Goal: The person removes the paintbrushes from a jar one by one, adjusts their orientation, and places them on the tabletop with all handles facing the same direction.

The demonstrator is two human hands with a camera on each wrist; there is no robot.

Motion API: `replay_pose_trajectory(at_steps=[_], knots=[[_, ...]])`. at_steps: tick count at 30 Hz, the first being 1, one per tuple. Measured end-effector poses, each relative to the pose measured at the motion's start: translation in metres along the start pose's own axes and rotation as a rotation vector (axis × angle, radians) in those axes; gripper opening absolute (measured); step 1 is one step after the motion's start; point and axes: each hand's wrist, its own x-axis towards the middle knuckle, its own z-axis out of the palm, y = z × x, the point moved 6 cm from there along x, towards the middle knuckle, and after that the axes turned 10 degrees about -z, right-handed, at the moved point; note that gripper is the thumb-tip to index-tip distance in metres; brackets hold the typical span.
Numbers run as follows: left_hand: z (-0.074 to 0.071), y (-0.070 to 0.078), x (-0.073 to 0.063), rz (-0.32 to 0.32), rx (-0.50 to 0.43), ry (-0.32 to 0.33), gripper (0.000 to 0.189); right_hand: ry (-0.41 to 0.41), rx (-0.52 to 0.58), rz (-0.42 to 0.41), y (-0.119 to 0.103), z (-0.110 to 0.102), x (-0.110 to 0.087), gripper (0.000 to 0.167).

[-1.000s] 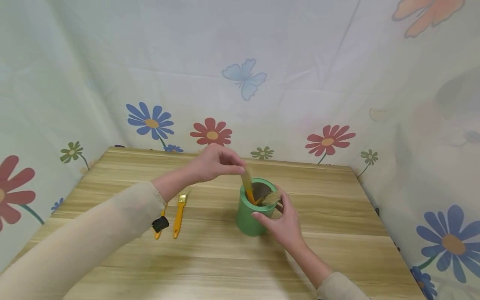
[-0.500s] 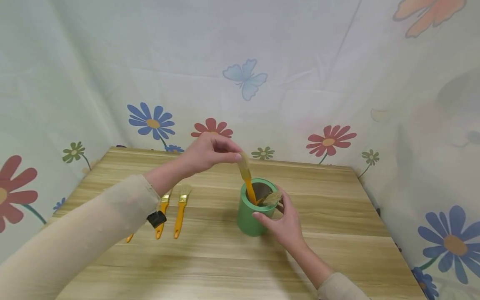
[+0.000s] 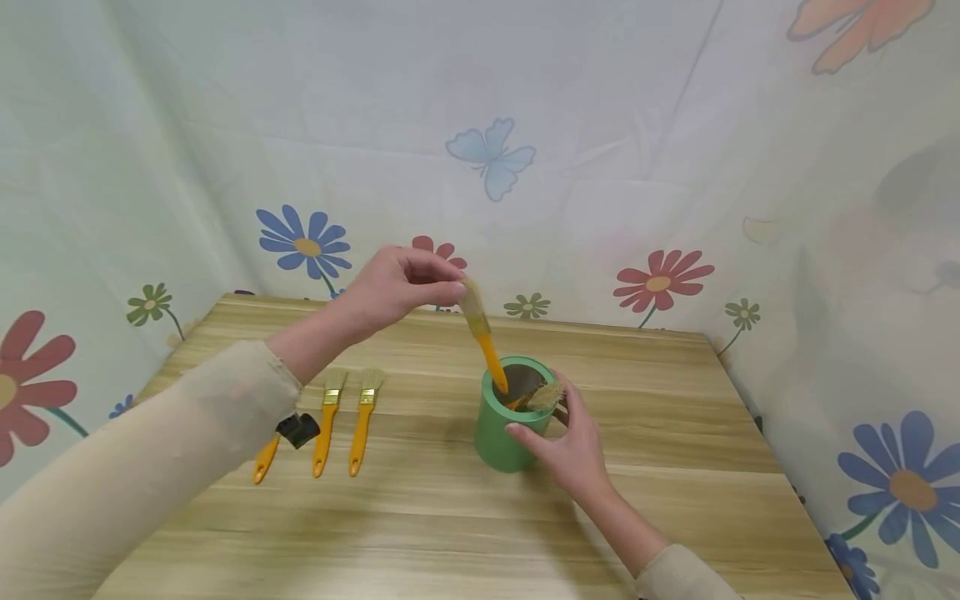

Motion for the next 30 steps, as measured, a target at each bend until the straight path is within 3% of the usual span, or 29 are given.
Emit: replay_pose_trajectory(at_steps=[11,16,23,30], knots=[[-0.026,0.011,-0.007,-0.022,-0.084,0.095,0.020,0.003,-0.006,-0.002,0.001,0.000,0.000,0.091],[-0.037,0.008,-0.010,-0.021,-0.132,0.085,0.020,0.005,-0.004,0.004,0.000,-0.001,0.000,0.091],[-0.048,-0.002,-0.016,-0.022,-0.100,0.083,0.020,0.008,0.002,-0.002,-0.001,0.000,0.001,0.091],[-0.054,-0.029,-0.020,-0.169,-0.006,0.060,0.024,0.010,-0.001,0.001,0.000,0.000,0.000,0.091]])
